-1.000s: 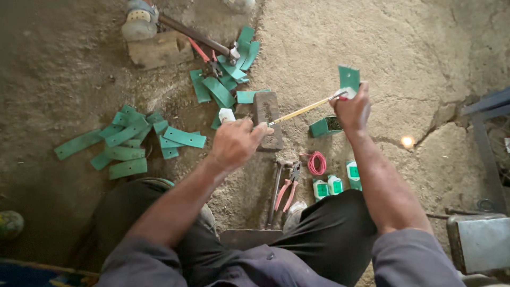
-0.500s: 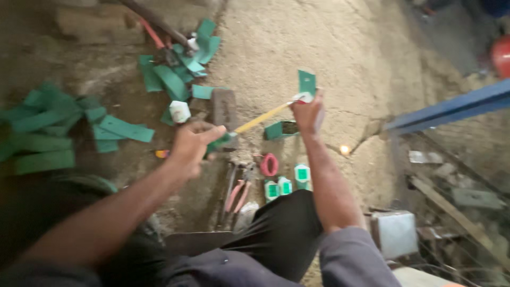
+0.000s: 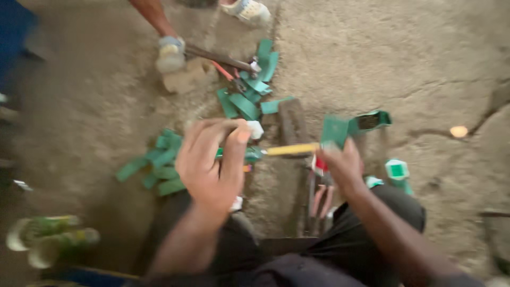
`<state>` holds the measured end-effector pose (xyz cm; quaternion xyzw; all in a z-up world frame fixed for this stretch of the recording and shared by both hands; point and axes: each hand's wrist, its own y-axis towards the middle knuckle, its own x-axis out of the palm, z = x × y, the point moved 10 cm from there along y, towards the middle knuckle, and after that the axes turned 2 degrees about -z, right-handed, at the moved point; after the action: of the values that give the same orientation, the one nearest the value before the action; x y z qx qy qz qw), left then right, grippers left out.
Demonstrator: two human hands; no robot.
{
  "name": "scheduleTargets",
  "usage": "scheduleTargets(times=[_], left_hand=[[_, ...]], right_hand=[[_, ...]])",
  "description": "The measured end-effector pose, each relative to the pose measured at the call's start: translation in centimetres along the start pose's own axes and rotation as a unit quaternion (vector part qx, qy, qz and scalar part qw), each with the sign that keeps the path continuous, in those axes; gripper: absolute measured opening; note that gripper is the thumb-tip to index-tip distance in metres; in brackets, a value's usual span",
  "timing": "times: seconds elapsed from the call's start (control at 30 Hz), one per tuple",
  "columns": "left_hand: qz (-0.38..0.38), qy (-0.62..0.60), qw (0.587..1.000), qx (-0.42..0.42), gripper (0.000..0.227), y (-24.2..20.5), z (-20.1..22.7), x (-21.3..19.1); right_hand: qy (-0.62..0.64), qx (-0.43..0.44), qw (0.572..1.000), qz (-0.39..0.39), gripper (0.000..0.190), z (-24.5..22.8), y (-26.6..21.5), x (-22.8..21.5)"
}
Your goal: The person assembles small electrical components by inserting red wires into green plastic strips and securing them with a hammer and punch. The person also uses pliers to trim wires and a screwdriver to adjust parts.
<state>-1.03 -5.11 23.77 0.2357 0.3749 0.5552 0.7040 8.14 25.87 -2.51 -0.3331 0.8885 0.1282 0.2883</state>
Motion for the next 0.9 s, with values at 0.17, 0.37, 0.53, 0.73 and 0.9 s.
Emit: scheduleTargets(times=[0.17, 0.37, 0.53, 0.73, 0.9], left_hand=[[0.027, -0.222, 0.974, -0.047, 0.013, -0.3, 4.5, 2.5], [-0.391, -0.605, 0.692, 0.052, 0.017, -4.0, 5.7, 13.8], [-0.348, -0.682, 0.639, -0.075, 0.016, -6.2, 0.0, 16.9], [-0.093, -0.200, 0.974, -0.047, 0.023, -4.8, 3.2, 11.1], [-0.348, -0.433, 0.830, -0.048, 0.022, -4.7, 4.9, 14.6]], right_hand=[[0.297, 0.252, 0.905, -0.170, 0.057, 6.6, -12.8, 8.0], [0.379, 0.298, 0.835, -0.266, 0.050, 12.6, -19.2, 14.3], [0.386, 0.304, 0.804, -0.335, 0.045, 11.8, -20.2, 14.0], [0.414, 0.352, 0.793, -0.275, 0.044, 13.1, -20.0, 15.2], [0.228, 0.124, 0.921, -0.290, 0.031, 13.4, -19.0, 14.0]])
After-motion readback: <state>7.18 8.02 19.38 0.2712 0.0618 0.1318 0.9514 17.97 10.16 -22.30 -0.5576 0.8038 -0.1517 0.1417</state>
